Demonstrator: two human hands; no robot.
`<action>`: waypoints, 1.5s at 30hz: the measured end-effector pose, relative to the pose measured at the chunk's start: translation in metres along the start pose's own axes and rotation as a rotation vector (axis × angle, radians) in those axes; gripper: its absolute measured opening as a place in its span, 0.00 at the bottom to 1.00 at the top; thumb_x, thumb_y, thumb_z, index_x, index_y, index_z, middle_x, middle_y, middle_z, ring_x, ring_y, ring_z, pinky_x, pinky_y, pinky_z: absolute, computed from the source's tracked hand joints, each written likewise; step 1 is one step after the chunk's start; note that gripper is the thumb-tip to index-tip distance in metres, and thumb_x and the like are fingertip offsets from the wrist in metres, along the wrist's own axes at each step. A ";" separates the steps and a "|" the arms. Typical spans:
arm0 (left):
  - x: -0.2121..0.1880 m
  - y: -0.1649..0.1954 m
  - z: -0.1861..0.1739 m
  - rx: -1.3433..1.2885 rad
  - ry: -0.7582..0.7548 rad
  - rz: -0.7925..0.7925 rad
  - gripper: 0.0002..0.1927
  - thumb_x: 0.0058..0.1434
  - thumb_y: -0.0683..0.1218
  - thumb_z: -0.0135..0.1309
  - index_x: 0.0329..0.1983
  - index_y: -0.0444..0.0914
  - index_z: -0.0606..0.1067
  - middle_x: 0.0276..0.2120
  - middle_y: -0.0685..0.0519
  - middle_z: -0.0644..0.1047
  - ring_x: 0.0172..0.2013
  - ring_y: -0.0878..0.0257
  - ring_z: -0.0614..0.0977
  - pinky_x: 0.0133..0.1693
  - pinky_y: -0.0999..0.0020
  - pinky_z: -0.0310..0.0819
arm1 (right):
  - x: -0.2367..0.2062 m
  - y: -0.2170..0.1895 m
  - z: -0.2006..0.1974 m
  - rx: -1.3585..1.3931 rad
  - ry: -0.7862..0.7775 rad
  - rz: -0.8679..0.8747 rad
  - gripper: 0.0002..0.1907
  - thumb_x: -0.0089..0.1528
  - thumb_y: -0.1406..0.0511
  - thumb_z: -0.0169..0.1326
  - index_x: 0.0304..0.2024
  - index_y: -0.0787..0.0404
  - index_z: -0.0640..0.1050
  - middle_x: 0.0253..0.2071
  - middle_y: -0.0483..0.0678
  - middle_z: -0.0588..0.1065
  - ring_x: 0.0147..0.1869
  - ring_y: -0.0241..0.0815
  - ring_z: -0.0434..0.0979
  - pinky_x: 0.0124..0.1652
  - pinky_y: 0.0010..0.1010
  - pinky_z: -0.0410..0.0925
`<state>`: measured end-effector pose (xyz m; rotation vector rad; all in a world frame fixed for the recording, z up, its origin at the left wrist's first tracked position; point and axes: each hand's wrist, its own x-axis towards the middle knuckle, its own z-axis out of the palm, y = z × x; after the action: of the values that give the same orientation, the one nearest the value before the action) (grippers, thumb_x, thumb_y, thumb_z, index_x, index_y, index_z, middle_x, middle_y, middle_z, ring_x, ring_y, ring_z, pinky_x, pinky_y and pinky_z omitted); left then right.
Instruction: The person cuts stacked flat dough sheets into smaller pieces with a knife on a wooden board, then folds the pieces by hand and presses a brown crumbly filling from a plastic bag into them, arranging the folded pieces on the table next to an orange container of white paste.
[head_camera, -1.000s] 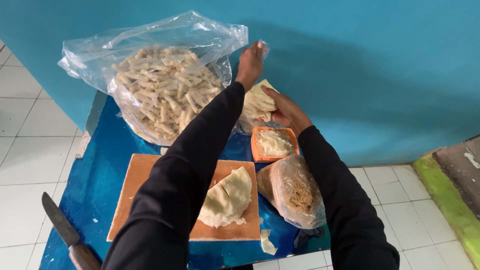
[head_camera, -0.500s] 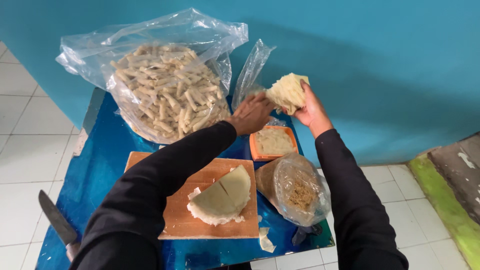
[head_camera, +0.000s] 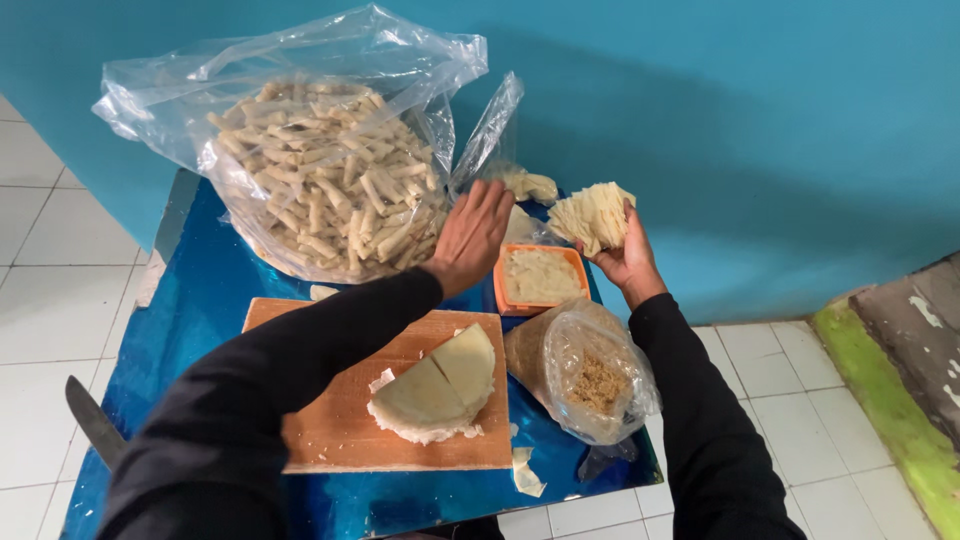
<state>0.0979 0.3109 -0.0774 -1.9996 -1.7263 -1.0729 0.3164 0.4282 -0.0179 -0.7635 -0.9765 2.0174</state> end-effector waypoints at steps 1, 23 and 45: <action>-0.009 0.001 0.005 -0.072 0.029 -0.034 0.20 0.56 0.33 0.47 0.53 0.27 0.69 0.55 0.34 0.68 0.55 0.37 0.71 0.42 0.50 0.76 | -0.001 0.002 -0.003 0.024 0.005 -0.024 0.31 0.70 0.44 0.41 0.64 0.56 0.70 0.63 0.53 0.73 0.62 0.56 0.74 0.47 0.48 0.74; 0.030 0.056 0.016 -1.434 -0.481 -0.650 0.37 0.77 0.69 0.26 0.66 0.35 0.65 0.30 0.48 0.72 0.23 0.62 0.71 0.26 0.64 0.65 | -0.036 -0.031 0.023 0.178 -0.236 -0.421 0.36 0.72 0.44 0.31 0.71 0.59 0.65 0.72 0.52 0.67 0.76 0.54 0.67 0.74 0.51 0.62; -0.175 0.216 -0.063 -1.759 -0.714 -0.648 0.40 0.75 0.64 0.34 0.77 0.30 0.53 0.66 0.38 0.68 0.61 0.52 0.73 0.60 0.51 0.69 | -0.253 0.092 -0.118 0.197 0.217 -0.453 0.34 0.72 0.45 0.29 0.70 0.59 0.64 0.70 0.51 0.68 0.73 0.51 0.69 0.68 0.47 0.65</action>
<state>0.2784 0.0916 -0.1022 -2.9114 -1.8976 -3.2221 0.5087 0.2254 -0.1100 -0.5771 -0.7333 1.5727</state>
